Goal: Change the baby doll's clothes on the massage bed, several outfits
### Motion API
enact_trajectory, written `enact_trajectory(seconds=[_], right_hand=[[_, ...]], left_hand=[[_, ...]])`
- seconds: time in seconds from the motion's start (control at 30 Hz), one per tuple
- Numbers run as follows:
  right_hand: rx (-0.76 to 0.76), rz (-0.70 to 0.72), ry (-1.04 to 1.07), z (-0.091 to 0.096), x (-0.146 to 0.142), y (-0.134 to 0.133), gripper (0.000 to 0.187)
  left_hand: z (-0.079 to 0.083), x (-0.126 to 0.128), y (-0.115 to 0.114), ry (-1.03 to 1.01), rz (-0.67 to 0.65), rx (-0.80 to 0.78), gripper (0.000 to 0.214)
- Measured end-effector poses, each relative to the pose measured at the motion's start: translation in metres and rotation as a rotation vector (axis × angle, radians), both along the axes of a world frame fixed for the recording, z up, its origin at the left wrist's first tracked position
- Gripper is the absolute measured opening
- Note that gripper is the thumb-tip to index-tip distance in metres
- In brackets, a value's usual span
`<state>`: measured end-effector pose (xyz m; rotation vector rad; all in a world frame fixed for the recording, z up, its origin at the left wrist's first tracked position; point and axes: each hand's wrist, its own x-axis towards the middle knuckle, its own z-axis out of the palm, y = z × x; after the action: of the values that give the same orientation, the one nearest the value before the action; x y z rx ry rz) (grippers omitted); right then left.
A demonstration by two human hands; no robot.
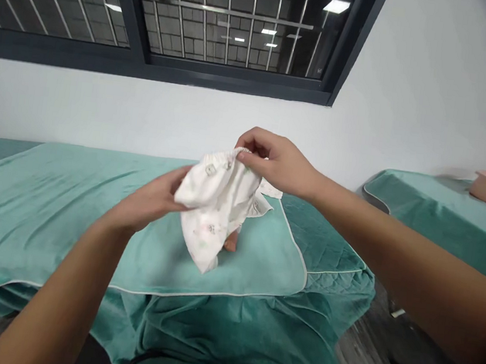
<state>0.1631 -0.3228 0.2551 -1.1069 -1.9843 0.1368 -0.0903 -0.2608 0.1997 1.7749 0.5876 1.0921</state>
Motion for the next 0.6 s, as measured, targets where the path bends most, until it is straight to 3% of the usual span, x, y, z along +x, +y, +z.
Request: enact_trajectory(seconds=[0.17,0.37,0.47,0.6], right_hand=[[-0.009,0.13,0.095,0.009,-0.017,0.012,0.025],[0.019,0.191,0.257,0.017,-0.031,0.029,0.033],[-0.104,0.203,0.316,0.012,-0.023,0.027,0.038],[-0.407,0.339,0.16,0.0,-0.009,0.015,0.042]], left_hand=[[0.023,0.018,-0.01,-0.317,-0.018,0.18,0.064],[0.03,0.055,0.001,-0.212,0.013,0.042,0.042],[0.028,0.059,0.009,-0.271,0.027,0.038,0.034],[0.026,0.057,0.012,-0.338,0.018,-0.034,0.031]])
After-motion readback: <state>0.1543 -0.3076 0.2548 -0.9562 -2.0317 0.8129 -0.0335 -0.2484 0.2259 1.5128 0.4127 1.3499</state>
